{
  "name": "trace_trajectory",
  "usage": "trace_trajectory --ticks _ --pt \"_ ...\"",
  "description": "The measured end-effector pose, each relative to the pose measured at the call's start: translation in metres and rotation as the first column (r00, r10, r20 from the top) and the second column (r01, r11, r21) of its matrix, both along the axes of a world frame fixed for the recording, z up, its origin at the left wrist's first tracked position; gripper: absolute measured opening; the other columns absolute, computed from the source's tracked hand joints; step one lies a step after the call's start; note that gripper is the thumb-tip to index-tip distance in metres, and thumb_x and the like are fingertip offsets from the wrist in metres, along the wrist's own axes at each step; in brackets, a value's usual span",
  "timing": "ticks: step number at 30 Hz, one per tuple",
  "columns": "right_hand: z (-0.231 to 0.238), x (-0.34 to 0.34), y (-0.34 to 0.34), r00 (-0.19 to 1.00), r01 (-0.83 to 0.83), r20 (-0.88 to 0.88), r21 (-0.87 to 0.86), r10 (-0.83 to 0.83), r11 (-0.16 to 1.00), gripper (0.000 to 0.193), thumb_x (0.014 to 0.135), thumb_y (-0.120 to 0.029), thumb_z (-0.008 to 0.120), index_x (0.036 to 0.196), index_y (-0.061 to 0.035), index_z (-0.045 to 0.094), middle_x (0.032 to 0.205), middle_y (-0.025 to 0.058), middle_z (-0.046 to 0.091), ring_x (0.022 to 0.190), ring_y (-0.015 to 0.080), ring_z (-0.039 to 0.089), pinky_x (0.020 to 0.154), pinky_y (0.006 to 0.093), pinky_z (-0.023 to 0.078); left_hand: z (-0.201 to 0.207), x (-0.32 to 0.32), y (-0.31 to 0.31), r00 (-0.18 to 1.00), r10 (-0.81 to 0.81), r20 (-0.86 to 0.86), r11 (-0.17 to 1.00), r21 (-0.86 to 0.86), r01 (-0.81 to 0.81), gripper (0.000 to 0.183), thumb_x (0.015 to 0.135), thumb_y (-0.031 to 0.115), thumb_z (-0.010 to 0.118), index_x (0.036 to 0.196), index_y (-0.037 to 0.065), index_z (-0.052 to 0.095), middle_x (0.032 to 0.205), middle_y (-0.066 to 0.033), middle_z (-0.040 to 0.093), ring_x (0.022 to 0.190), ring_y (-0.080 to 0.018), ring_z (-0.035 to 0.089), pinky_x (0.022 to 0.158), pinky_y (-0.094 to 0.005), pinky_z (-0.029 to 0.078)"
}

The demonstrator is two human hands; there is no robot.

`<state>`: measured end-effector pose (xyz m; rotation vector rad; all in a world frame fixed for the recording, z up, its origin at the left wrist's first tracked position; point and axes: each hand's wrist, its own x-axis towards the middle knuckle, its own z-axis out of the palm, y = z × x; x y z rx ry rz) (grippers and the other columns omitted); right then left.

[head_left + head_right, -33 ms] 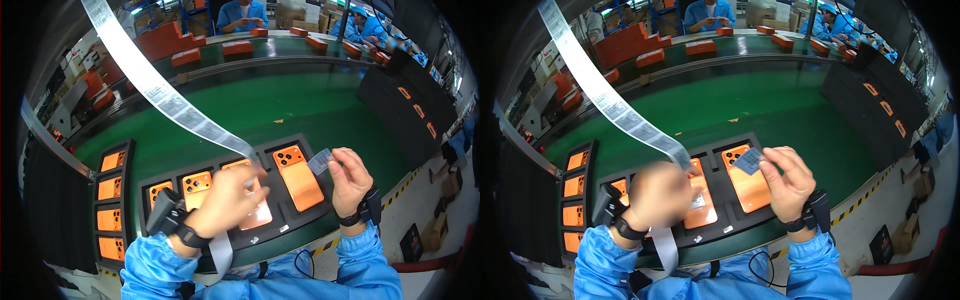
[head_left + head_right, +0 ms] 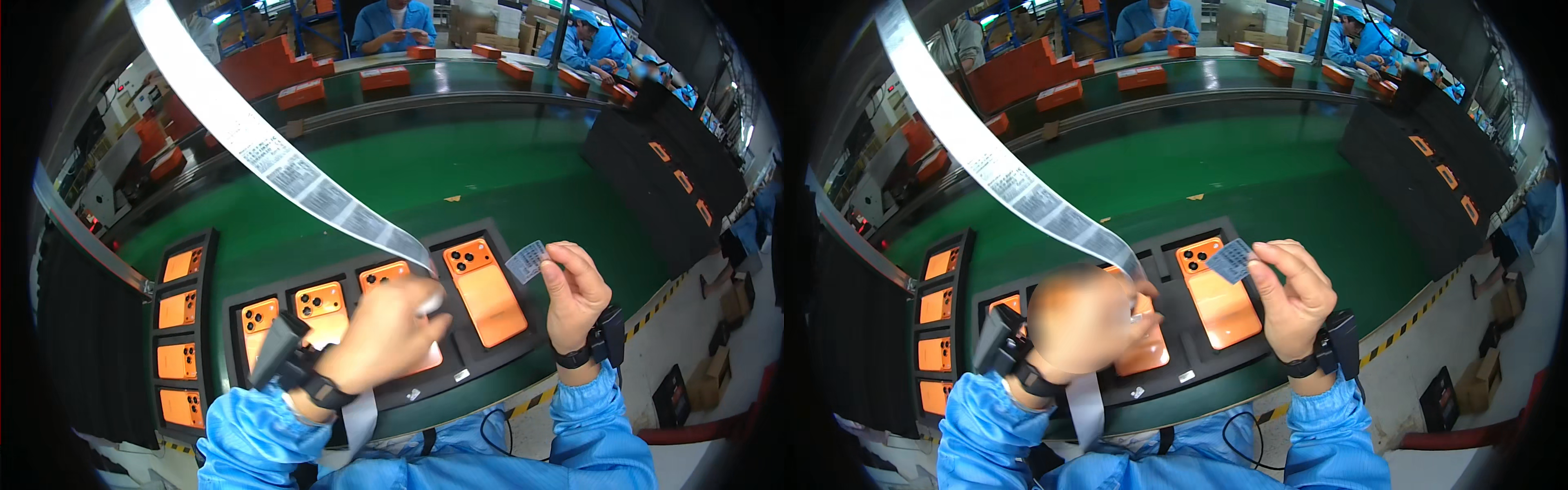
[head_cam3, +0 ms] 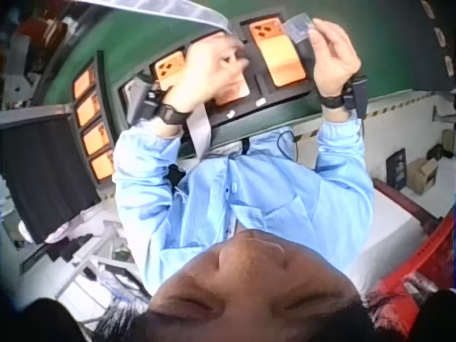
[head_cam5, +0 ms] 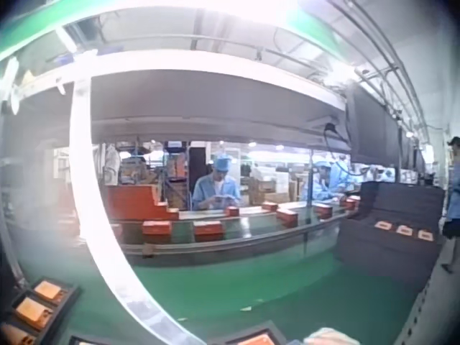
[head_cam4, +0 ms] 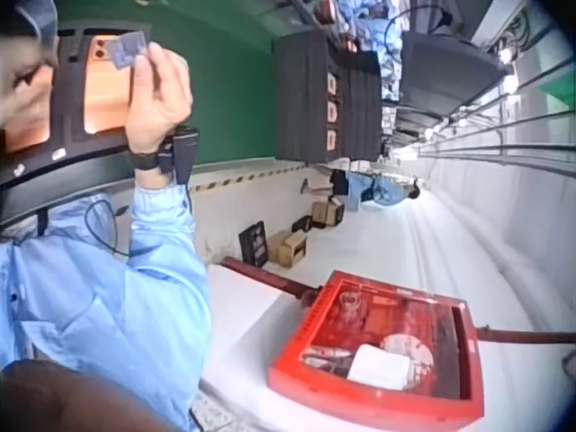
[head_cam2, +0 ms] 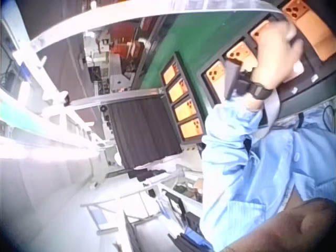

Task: The person is applying identification labels to the back of smartphones arranged in a tray on an assembly line.

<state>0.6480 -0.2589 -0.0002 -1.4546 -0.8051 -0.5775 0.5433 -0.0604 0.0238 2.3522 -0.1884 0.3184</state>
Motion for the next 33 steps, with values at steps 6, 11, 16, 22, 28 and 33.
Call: trace_trajectory --ticks 6,11,16,22,28,33 --pt "-0.04 0.027 -0.029 0.98 0.016 -0.198 0.018 -0.012 1.0 0.009 0.08 0.005 0.062 0.089 0.0033 0.062 0.088 0.0084 0.061 0.082 0.014 0.056 0.073 0.024 0.045 -0.05 0.021 -0.06 0.998 -0.057 0.0 0.989 0.139 0.056 0.016 0.068 0.01 0.064 0.077 -0.002 0.057 0.077 -0.0197 0.059 0.079 -0.0351 0.059 0.07 -0.0426 0.048" --pt "-0.062 0.033 -0.029 0.945 -0.027 -0.325 0.03 0.035 0.999 0.006 0.083 0.0 0.062 0.089 -0.0001 0.062 0.083 0.0006 0.061 0.074 0.0061 0.054 0.067 0.0185 0.043 -0.06 0.02 -0.076 0.973 -0.102 -0.207 0.98 0.148 0.135 0.02 0.071 0.012 0.065 0.082 -0.003 0.058 0.085 -0.0199 0.061 0.083 -0.0364 0.06 0.073 -0.0426 0.049" --pt "-0.066 0.039 -0.02 0.914 -0.099 -0.385 0.093 0.128 0.991 0.006 0.084 -0.004 0.062 0.089 -0.0004 0.061 0.082 0.0012 0.061 0.074 0.0062 0.055 0.068 0.0189 0.044 -0.074 0.025 -0.067 0.976 -0.153 -0.152 0.97 0.165 0.178 0.017 0.07 0.006 0.06 0.083 -0.005 0.057 0.084 -0.0202 0.06 0.084 -0.0363 0.06 0.073 -0.0438 0.049" --pt "-0.067 0.046 -0.015 0.89 -0.132 -0.428 0.091 0.159 0.987 0.007 0.084 -0.002 0.061 0.09 0.0011 0.059 0.085 0.0012 0.059 0.076 0.0064 0.054 0.068 0.0193 0.044 -0.083 0.035 -0.066 0.982 -0.077 -0.174 0.955 0.27 0.123 0.014 0.07 0.005 0.056 0.082 -0.002 0.059 0.082 -0.0196 0.061 0.079 -0.0361 0.061 0.069 -0.0439 0.05" --pt "-0.068 0.041 -0.018 0.897 -0.154 -0.405 0.09 0.177 0.984 0.005 0.085 -0.004 0.058 0.083 0.0001 0.056 0.077 0.0033 0.059 0.071 0.0104 0.056 0.068 0.023 0.046 -0.091 0.033 -0.074 0.976 -0.21 -0.063 0.859 0.464 0.215 0.012 0.069 0.011 0.06 0.075 0.001 0.062 0.063 -0.0127 0.06 0.057 -0.027 0.061 0.047 -0.0386 0.046" --pt "-0.078 0.041 -0.021 0.88 -0.158 -0.426 0.154 0.21 0.975 0.008 0.085 -0.007 0.06 0.083 -0.0005 0.056 0.075 0.0023 0.058 0.068 0.0091 0.056 0.065 0.0224 0.046 -0.115 0.04 -0.073 0.949 -0.314 0.036 0.879 0.389 0.276 0.011 0.069 0.014 0.057 0.068 0.004 0.061 0.062 -0.0138 0.059 0.059 -0.0304 0.061 0.051 -0.0429 0.047"
